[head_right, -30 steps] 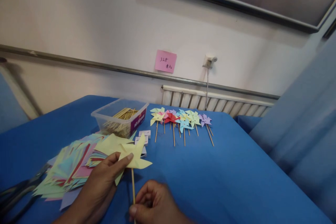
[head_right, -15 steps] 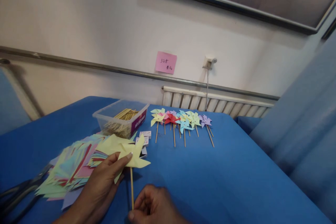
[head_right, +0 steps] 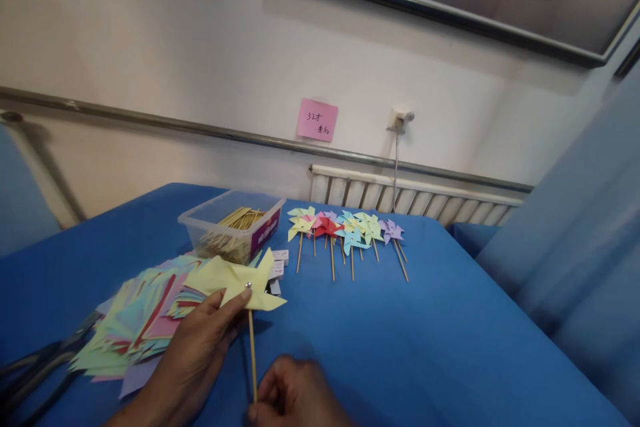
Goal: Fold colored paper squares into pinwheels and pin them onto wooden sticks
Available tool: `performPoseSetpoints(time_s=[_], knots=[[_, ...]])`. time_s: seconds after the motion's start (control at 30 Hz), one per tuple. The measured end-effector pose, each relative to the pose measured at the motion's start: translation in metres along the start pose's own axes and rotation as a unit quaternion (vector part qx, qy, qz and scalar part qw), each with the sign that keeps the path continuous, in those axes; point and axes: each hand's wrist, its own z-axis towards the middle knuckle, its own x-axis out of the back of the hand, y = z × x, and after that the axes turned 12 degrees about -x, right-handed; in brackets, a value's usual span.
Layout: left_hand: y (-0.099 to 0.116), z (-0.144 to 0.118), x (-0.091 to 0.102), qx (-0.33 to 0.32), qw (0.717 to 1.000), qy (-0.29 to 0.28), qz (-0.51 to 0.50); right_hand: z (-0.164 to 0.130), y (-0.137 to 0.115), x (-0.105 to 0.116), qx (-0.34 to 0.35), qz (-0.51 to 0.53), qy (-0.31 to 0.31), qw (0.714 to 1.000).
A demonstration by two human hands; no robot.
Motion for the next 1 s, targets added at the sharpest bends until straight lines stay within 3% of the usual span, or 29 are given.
performPoseSetpoints(time_s=[0.13, 0.23, 0.4, 0.6, 0.8, 1.0], knots=[[-0.002, -0.003, 0.000, 0.041, 0.999, -0.020, -0.021, 0.005, -0.001, 0.004, 0.014, 0.016, 0.071, 0.997], [-0.006, -0.004, 0.001, 0.077, 0.996, -0.024, -0.024, 0.011, -0.007, 0.023, 0.029, 0.053, 0.164, 0.985], [-0.012, -0.007, 0.002, 0.114, 0.992, -0.055, -0.003, 0.025, -0.010, 0.090, 0.012, -0.023, 0.347, 0.937], [-0.018, -0.009, 0.002, 0.123, 0.988, -0.091, 0.005, 0.029, 0.004, 0.164, -0.036, -0.087, 0.484, 0.870], [-0.022, -0.007, 0.003, 0.126, 0.987, -0.099, 0.009, 0.024, 0.012, 0.187, -0.091, -0.164, 0.551, 0.813], [-0.024, -0.008, 0.003, 0.131, 0.985, -0.114, 0.021, 0.032, 0.018, 0.186, -0.133, -0.223, 0.528, 0.809]])
